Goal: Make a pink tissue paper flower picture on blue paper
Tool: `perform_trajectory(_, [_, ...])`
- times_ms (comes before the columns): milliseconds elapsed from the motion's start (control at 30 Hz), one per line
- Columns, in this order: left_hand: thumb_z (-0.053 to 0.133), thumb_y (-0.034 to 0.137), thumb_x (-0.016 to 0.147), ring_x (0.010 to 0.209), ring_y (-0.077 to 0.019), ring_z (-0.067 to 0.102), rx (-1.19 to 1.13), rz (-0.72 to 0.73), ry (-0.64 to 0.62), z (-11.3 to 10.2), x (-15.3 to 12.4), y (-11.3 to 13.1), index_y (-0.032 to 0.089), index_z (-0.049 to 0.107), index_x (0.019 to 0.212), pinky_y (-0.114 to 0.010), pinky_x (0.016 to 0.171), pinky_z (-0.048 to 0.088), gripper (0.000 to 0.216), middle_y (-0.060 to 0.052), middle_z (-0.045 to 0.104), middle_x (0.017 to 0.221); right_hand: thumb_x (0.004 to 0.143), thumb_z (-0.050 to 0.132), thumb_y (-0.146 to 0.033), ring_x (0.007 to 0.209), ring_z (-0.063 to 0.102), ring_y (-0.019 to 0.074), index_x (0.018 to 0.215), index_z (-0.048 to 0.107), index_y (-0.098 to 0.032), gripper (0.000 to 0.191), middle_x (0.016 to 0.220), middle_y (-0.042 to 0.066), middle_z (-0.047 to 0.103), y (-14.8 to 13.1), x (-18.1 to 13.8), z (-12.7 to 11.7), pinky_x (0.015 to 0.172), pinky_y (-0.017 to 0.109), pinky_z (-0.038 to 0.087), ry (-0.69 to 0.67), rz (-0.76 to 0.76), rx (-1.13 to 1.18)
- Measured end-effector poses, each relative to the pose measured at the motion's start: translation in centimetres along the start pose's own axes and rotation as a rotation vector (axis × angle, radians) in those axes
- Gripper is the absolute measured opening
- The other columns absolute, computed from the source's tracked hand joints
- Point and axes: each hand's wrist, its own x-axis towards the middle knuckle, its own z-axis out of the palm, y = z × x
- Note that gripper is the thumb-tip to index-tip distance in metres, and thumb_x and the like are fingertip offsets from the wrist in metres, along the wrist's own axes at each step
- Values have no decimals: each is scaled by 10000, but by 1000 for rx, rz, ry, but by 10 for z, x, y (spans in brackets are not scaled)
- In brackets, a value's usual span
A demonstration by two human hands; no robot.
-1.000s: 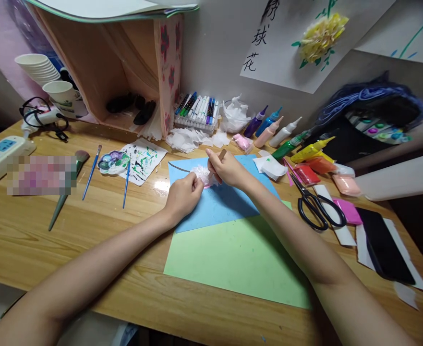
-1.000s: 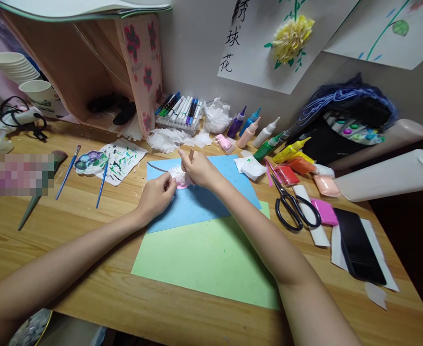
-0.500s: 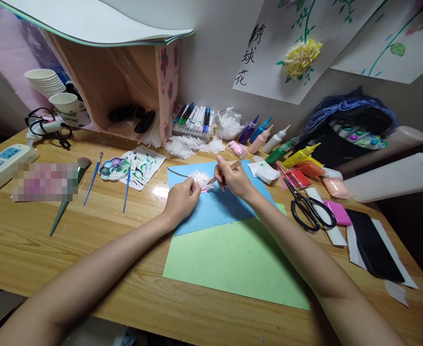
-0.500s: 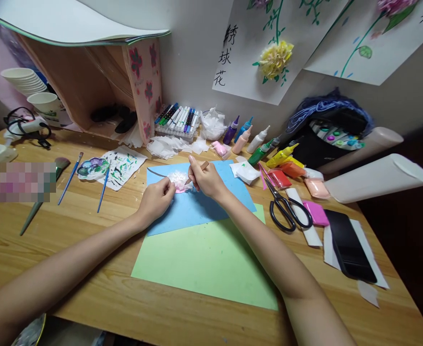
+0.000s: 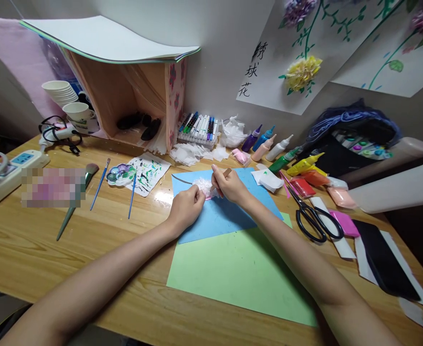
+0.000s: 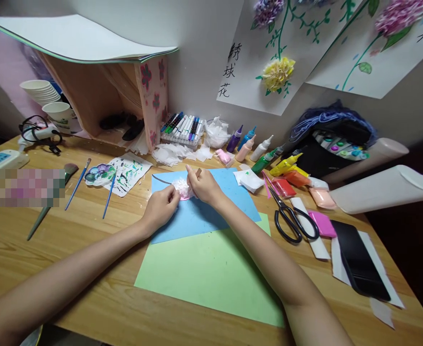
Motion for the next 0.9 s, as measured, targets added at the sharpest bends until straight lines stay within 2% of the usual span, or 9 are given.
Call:
perform_trajectory(200, [386,290,864,534,-131,453,18,-7,-9,-2,-1,0,198,473,652,-246,536,219,247,14,518,571,926,322,-410,251,354,88,427,415,-199,549,242,-39,369,4,32,6,390,234,292,55,254,10])
perform_trajectory(267, [383,287,865,537,-131,455,13,-11,-16,-2,-2,1,199,474,654,-246,538,221,246,14,519,571,912,355,-419,236,368,94,410,419,-196,553,228,-31,375,2,39,4,367,231,287,-19,298,25])
perform_trajectory(367, [379,282,863,524,-126,443,0,-22,-26,-3,-2,0,199,466,650,-246,533,215,244,18,509,562,859,405,-526,225,369,94,398,410,-193,570,230,-16,395,-5,41,-8,325,221,250,-141,269,107])
perform_trajectory(433, [377,280,861,519,-122,433,-13,-23,-22,-3,-3,0,198,453,639,-245,528,211,249,21,498,554,851,380,-567,232,349,85,428,425,-188,569,265,-6,441,-12,39,-20,317,215,242,-103,217,193])
perform_trajectory(533, [376,273,855,523,-116,429,-54,-25,-19,-3,-3,-1,196,436,625,-239,527,215,250,25,495,557,862,399,-517,344,452,100,581,501,-177,453,444,14,584,-14,39,-31,385,211,341,86,32,225])
perform_trajectory(600, [379,277,851,524,-113,425,-76,-33,-24,-3,-3,0,194,424,615,-236,527,217,254,29,490,556,852,472,-440,543,572,137,715,544,-177,305,647,39,655,-7,44,-27,525,235,430,159,-153,95])
perform_trajectory(700, [383,281,847,518,-112,408,-85,-37,-37,-4,-3,1,193,409,606,-237,527,213,257,31,474,547,811,558,-320,782,592,196,821,563,-178,142,857,79,655,13,59,-10,708,301,440,183,-384,-206])
perform_trajectory(767, [384,268,839,518,-112,404,-79,-33,-39,-5,-3,1,193,406,605,-237,529,212,247,31,468,546,796,558,-249,797,578,214,836,553,-171,89,863,94,638,27,71,2,719,317,432,211,-429,-304])
perform_trajectory(900, [383,263,833,536,-116,421,-75,-38,-38,-6,-2,2,193,408,605,-239,532,215,240,26,475,556,763,503,-143,765,556,219,815,530,-173,66,811,83,612,41,93,16,697,314,423,295,-437,-352])
